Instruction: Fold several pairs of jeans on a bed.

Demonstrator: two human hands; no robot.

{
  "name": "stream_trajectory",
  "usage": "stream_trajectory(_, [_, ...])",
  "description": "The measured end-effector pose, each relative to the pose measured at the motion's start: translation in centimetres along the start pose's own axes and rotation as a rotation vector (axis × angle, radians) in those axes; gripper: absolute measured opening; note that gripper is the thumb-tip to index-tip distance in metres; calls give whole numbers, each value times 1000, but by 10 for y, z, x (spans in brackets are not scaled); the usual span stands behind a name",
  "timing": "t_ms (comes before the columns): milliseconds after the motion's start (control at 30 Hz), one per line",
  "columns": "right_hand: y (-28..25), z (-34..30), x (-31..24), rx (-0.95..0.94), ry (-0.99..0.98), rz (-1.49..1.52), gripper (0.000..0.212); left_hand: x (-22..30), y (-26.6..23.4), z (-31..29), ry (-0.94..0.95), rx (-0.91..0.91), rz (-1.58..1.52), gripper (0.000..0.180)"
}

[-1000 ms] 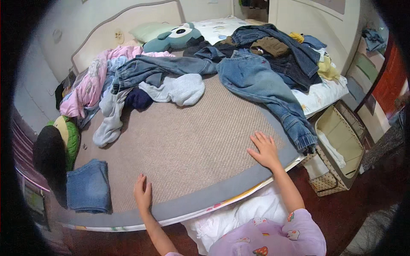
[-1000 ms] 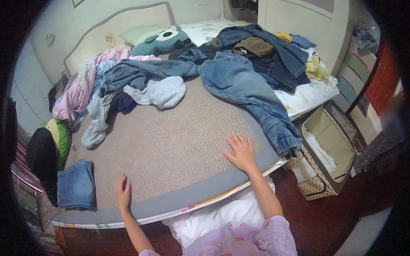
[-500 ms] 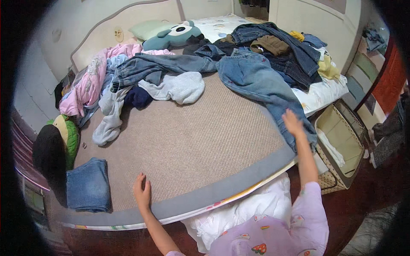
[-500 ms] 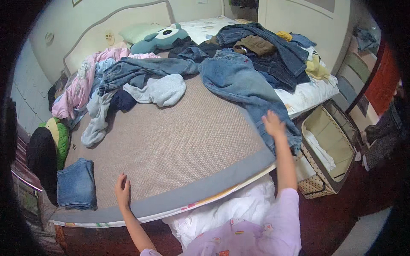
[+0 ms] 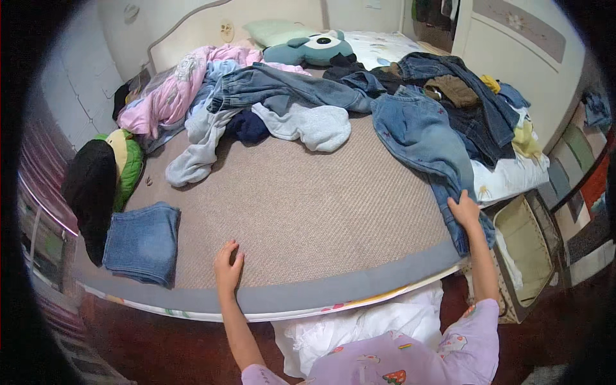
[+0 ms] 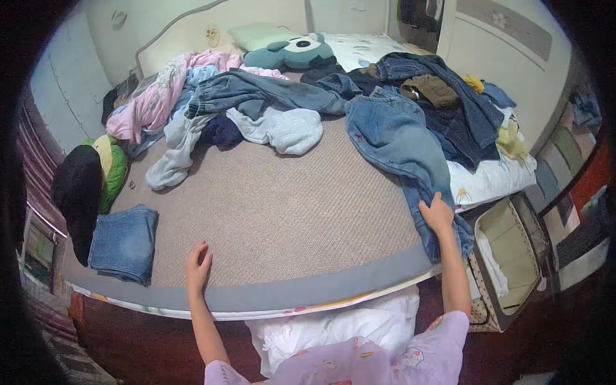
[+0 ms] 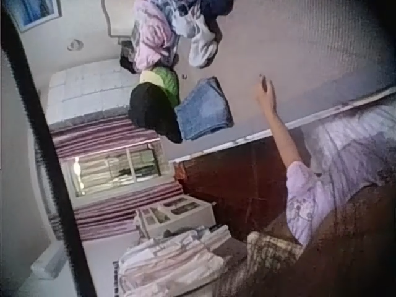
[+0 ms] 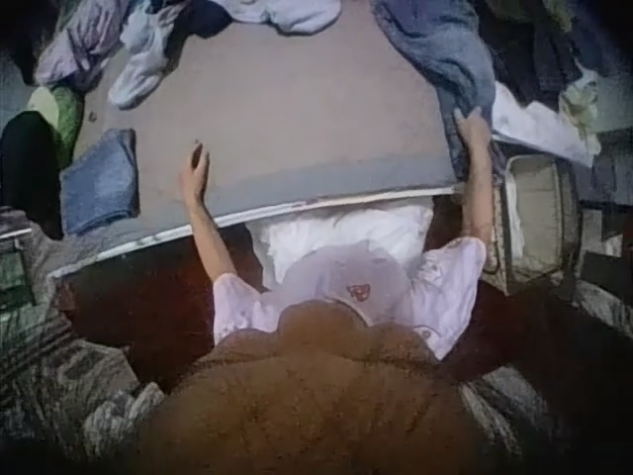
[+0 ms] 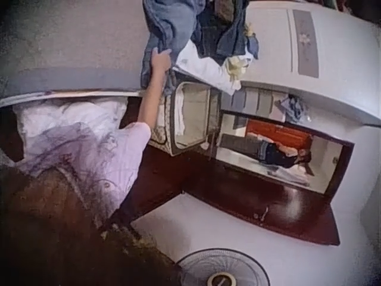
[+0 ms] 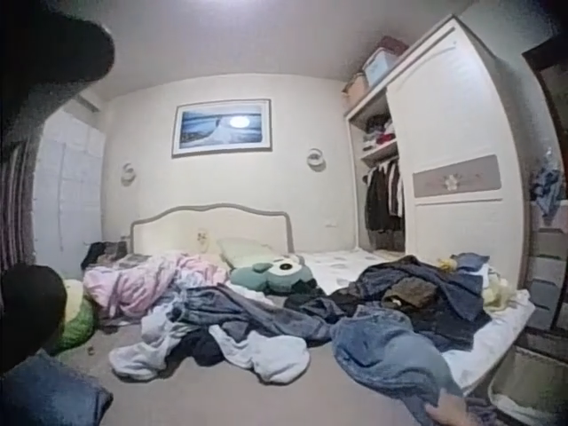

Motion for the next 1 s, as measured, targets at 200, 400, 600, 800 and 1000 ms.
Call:
stream_trajectory(200, [3,-89,-97,-60,-521,93,33,15,-6,-4,-90,-34,-46,26])
stream_trajectory(400, [28,-200,-173,-428,-783,452,35,5,1,2,-46,-22,4,23])
stream_trajectory(600, [66,-294,-197,-934,-908,954,48,-42,-3,0,-153,-93,-357,34])
stream_trajectory(800, [-21,-237,-167,-877,-1944,865,53,105,17,-33,-270,-484,-583,65])
stream_trajectory(1000, [30,-14,-110,65,-724,320,63,178,70,-79,138,-286,324,59])
Point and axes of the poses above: each hand's wrist, its own z-axis towards the middle knuckle, its own y-axis out of the palm, x = y × z, the point moved 2 cm from there along z, towards the middle knuckle, and after that the axes turned 5 degrees about -x, right-handed, at the moved point
